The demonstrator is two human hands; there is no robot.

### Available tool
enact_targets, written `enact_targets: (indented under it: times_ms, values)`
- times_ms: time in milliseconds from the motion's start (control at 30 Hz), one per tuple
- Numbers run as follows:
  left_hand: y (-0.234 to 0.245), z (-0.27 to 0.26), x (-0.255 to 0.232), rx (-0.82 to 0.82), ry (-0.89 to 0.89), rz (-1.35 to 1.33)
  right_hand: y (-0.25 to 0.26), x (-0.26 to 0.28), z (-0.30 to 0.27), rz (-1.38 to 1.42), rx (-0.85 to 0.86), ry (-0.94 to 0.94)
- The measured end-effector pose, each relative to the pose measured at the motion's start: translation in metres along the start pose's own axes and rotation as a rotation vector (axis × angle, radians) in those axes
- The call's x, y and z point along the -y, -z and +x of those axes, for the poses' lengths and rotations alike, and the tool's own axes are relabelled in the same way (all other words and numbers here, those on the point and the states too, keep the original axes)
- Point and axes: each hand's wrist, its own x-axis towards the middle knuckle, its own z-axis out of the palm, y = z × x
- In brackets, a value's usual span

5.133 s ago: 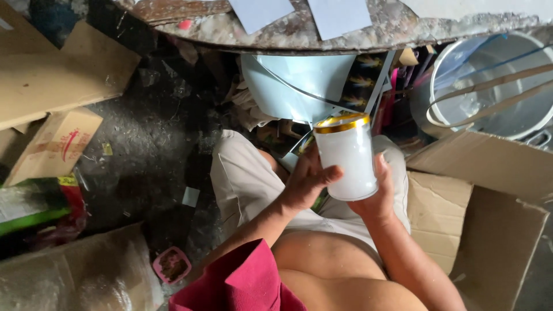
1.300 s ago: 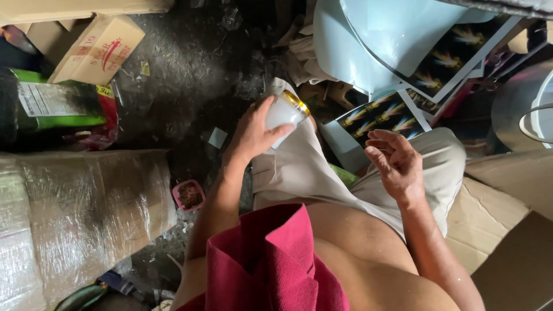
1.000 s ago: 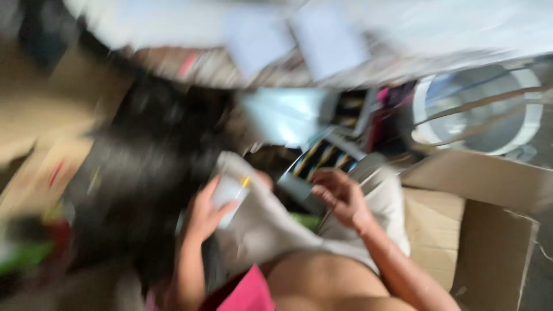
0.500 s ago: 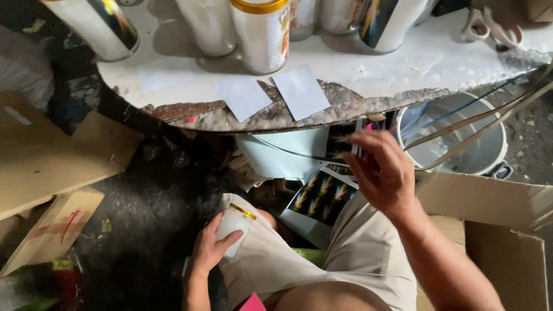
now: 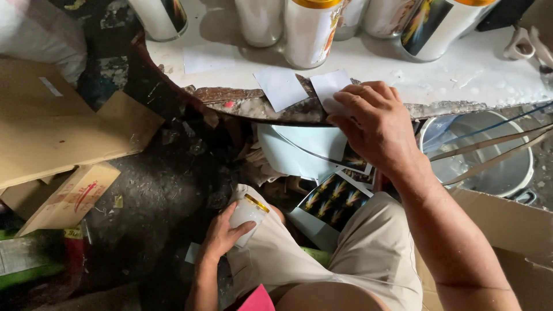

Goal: The person is applying decorative labels to white cylindrical candles and then placing the finished products on a table.

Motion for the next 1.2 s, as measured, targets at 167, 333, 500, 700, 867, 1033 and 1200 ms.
enact_targets:
  times_ms: [167, 333, 500, 700, 867, 1033, 1200]
  values:
    - [0.001, -0.001, -0.007, 0.016, 0.051, -0.008, 0.006, -0.006, -0.007, 0.234, -0.122, -0.082]
    - [-0.002, 0.001, 0.007, -0.046, -0.133, 0.031, 0.004, -0.019, -0.022, 0.356, -0.192, -0.192]
    - [-0.002, 0.004, 0.009, -0.047, -0.144, 0.061, 0.003, -0.017, -0.012, 0.075, -0.099, -0.032]
    - [-0.002, 0.002, 0.010, -0.045, -0.125, 0.055, -0.006, -0.028, -0.018, -0.040, -0.150, 0.004]
    - [0.000, -0.001, 0.002, -0.037, -0.129, 0.063, -0.002, -0.023, -0.028, 0.208, -0.278, -0.089]
    - [0.003, -0.004, -0.010, 0.007, 0.028, -0.001, 0.009, -0.022, -0.037, 0.454, -0.383, -0.359]
    - [0.001, 0.000, -0.007, 0.021, -0.004, 0.020, 0.010, -0.029, -0.021, 0.151, -0.119, -0.095]
